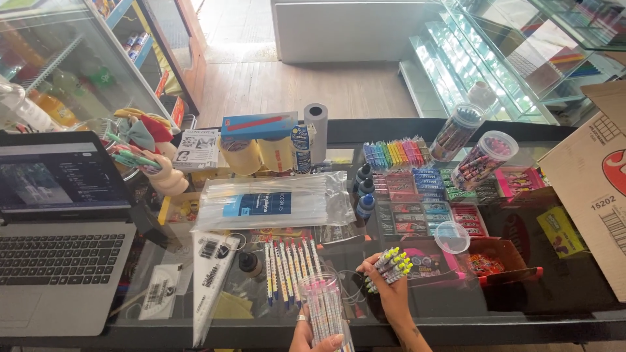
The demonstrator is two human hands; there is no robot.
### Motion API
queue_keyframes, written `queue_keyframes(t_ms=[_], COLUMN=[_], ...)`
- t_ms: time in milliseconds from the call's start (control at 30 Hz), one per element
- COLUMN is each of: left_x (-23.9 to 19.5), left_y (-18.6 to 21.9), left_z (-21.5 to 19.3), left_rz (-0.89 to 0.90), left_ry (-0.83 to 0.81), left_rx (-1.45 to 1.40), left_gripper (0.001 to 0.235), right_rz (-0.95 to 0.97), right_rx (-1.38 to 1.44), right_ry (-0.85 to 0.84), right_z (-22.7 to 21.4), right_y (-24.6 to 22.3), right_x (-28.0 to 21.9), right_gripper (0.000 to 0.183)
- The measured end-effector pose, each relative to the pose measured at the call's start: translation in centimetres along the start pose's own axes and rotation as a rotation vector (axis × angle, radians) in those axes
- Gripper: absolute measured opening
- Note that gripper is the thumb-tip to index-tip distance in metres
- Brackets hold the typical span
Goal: The person sorts various pens and pencils into plastic containers, grouping them by color and pattern.
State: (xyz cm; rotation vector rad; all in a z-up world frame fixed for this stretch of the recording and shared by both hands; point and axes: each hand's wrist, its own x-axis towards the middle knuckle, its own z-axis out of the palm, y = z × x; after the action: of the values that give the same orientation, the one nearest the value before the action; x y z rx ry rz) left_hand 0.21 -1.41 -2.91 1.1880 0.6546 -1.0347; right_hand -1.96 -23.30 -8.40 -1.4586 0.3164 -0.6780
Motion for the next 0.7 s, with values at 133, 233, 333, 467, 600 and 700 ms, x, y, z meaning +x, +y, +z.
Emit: queue_keyframes(t_ms=[133, 233, 333, 467, 600, 700], left_x=[0.2, 0.0, -1.0, -0.2, 1.2, 1.3], left_y=[0.2, 0.0, 0.3, -0.2, -0.7, -0.4], left_z=[0.3, 0.4, 0.6, -0.3, -1.0, -1.3], left_rz=[-0.023, 0.014, 0.052, 0.05, 0.069, 0.081], left_ry=[0.017, -0.018, -0.052, -0.104, -0.157, -0.213], left_rx=[-0.095, -0.145, -0.175, -0.129, -0.106, -0.041], left_gripper=[0.111, 0.103, 0.093, 0.096, 0.104, 0.112], right_rz=[0.025, 0.051, 0.077, 0.129, 0.103, 0.089], right_rx=[0.04, 0.061, 0.059, 0.008, -0.031, 0.008], right_ry=[0.022, 0.063, 0.084, 0.092, -0.004, 0.015], right_z=[0.2, -0.1, -0.3, -1.2, -0.6, -0.5], right_y=[-1.2, -0.4, 0.2, 2.3, 0.7, 1.2], right_x=[0.1, 0.1, 0.2, 0.0, -0.2, -0.1], right_gripper=[0.01, 0.01, 0.009, 0.018, 0.027, 0.024])
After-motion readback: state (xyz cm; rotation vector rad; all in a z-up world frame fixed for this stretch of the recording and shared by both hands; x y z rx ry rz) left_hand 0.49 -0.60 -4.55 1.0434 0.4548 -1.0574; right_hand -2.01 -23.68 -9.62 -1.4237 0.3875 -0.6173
